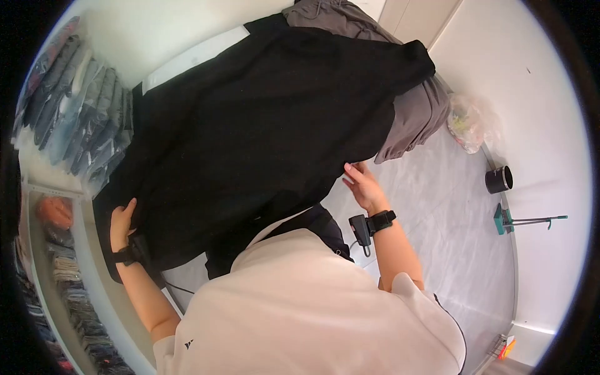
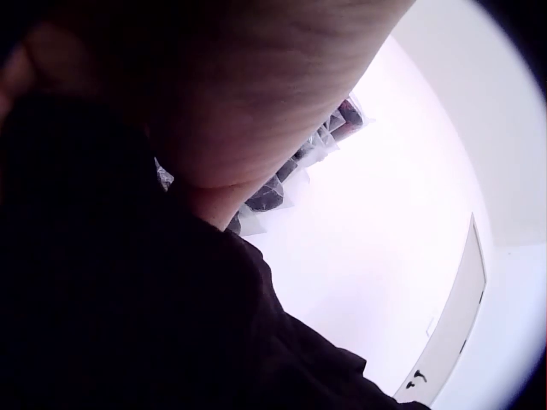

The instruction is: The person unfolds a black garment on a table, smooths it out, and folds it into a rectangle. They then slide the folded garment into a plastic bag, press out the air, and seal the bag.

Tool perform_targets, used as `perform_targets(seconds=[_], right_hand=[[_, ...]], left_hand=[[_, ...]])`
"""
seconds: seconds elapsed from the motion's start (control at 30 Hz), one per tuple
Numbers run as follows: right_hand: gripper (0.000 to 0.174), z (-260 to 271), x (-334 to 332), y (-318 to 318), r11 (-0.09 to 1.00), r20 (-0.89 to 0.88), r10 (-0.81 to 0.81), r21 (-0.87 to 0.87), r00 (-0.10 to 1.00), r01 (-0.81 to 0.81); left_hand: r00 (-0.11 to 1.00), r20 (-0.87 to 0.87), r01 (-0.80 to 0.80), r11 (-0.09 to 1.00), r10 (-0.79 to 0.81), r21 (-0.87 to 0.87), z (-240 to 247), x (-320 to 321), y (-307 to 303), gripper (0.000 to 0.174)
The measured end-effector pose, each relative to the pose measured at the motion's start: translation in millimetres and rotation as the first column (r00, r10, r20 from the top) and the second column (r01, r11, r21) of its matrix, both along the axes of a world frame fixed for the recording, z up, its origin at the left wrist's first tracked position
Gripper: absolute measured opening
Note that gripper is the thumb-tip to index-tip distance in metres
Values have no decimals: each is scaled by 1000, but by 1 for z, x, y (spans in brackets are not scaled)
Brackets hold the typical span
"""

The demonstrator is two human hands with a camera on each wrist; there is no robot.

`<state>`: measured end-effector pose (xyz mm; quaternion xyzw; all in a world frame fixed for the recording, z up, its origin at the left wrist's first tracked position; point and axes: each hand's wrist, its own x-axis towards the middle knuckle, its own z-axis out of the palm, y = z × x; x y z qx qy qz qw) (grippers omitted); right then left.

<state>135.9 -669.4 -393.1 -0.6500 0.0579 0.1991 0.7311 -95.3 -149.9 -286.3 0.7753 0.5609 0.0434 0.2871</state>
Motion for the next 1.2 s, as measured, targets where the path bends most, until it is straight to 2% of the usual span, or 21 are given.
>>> perform_targets(seconds=[0.07, 0.13, 0.2, 0.27, 0.3, 0.33, 0.4, 0.47, 0.5, 0.67, 0.7, 0.73, 0.8, 0.83, 0.93, 0.97, 1.0, 1.07, 1.13, 1.17, 1.2], right_hand=[[48, -11, 0, -1, 937, -136, 214, 309, 967, -164], [44, 9, -1, 6, 904, -59, 292, 342, 955, -255], [44, 46, -4, 11, 924, 159, 38, 370, 987, -95], [43, 79, 10, -8, 910, 207, -166, 409, 964, 69], [43, 105, 12, -15, 882, 167, -285, 430, 944, 191], [42, 126, 15, -22, 840, 123, -400, 446, 908, 309], [41, 136, 37, -64, 763, 155, -234, 641, 960, 83], [41, 145, 42, -83, 766, 115, -245, 631, 963, 120], [40, 148, 40, -85, 798, 120, -293, 577, 949, 173], [36, 137, 28, -85, 843, -1, -197, 511, 980, 169], [35, 132, 27, -84, 850, -61, -152, 502, 987, 162], [35, 127, 31, -84, 849, -63, -155, 502, 986, 165], [34, 117, 35, -89, 807, -137, -63, 576, 989, 131], [34, 121, 34, -88, 825, -129, -95, 545, 987, 151], [34, 134, 26, -91, 835, -64, -148, 526, 987, 159], [34, 134, 23, -95, 839, -69, -153, 518, 986, 166], [34, 132, 20, -99, 841, -33, -171, 515, 985, 164], [35, 124, 13, -102, 849, -6, -183, 504, 983, 161], [35, 111, 7, -110, 875, 114, -231, 459, 966, 155], [35, 86, 13, -130, 891, 56, -261, 399, 964, 218], [35, 72, 18, -139, 962, 94, -171, 233, 981, 146]], left_hand=[[988, 148, 45, 998, -40, -32, 10, -1, -14, 68], [979, 204, 17, 999, -7, -50, 34, 2, -33, 67], [965, 259, -13, 997, 31, -73, 40, -3, -35, 66], [809, 587, -33, 995, -28, 93, 36, -12, -34, 48], [743, 669, -96, 986, -19, 135, 44, -13, -48, 21], [742, 670, -109, 984, -13, 140, 56, -19, -61, 21], [828, 551, 61, 993, -106, 100, 73, -38, -86, 34], [870, 451, 181, 980, -200, 86, 63, -59, -95, 40], [893, 406, 187, 981, -194, 57, 64, -65, -109, 41], [924, 355, 224, 955, -144, -194, 34, -85, -127, 43], [951, 275, 209, 950, -142, -232, 32, -82, -127, 42], [951, 272, 211, 950, -145, -231, 32, -80, -127, 42], [944, 322, 171, 944, -75, -281, 32, -76, -126, 40], [907, 408, 231, 930, -100, -286, 30, -79, -122, 36], [873, 486, 209, 934, -46, -288, 17, -89, -117, 34], [915, 402, 192, 911, -32, -364, 22, -92, -117, 29], [918, 396, 189, 908, -28, -373, 18, -94, -120, 29], [705, 693, 96, 950, 147, -299, 10, -98, -133, 20], [645, 706, -133, 953, 293, -274, 17, -99, -149, 12], [620, 715, -65, 929, 323, -363, 18, -102, -150, 14], [695, 684, 87, 920, 219, -383, 5, -112, -141, 18]])
